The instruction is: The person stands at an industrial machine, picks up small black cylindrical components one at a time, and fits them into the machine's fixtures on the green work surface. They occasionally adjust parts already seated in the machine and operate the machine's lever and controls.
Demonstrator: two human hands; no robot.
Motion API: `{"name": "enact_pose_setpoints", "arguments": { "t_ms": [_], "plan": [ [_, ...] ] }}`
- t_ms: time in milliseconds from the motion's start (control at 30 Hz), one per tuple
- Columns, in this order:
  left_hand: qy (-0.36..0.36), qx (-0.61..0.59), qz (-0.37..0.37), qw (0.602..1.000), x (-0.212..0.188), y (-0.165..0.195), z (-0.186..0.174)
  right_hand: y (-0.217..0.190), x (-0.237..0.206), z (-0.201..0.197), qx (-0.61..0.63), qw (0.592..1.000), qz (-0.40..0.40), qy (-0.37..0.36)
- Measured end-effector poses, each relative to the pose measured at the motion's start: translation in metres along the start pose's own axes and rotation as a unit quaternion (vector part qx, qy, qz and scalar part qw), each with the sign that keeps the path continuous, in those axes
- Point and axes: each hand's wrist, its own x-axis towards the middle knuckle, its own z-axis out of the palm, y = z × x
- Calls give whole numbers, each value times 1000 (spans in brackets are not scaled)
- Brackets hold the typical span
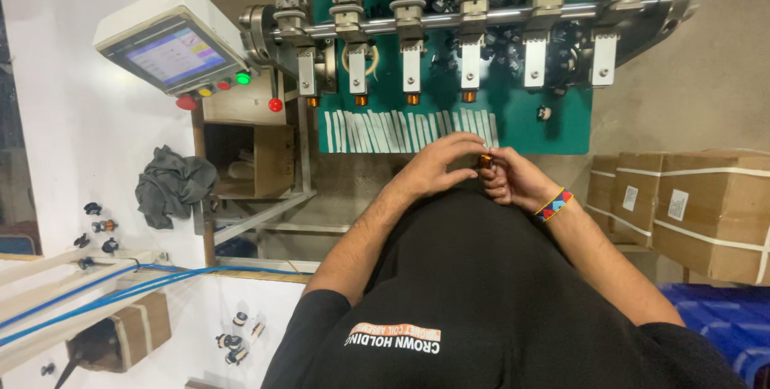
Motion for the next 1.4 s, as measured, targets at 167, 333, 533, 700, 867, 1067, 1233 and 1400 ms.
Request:
{"name": "enact_pose_setpoints", "arguments": {
  "t_ms": [167, 333, 533, 700, 867, 1067, 1233, 1400],
  "plan": [
    [36, -110, -68, 991, -19, 2, -31, -8, 21, 49, -39, 999, -32, 5],
    [92, -282, -122, 947, -26, 13, -54, -1, 34, 87, -86, 984, -113, 104],
    [170, -506, -199, 822, -23, 30, -65, 35, 13, 104, -382, 830, -341, 222],
    [123, -506, -239, 820, -16, 44, -63, 30, 0, 84, -468, 803, -303, 211],
    [70, -197, -151, 966, -6, 57, -54, -2, -16, 67, -577, 713, -308, 253],
    [231, -52, -151, 960, 7, 69, -33, -3, -59, 69, -580, 700, -383, 163],
    [229, -268, -159, 922, 19, 75, -8, 0, -67, 44, -563, 742, -326, 162],
    [64, -334, -252, 906, 29, 77, 23, -25, -70, 5, -530, 775, -286, 189]
  ]
}}
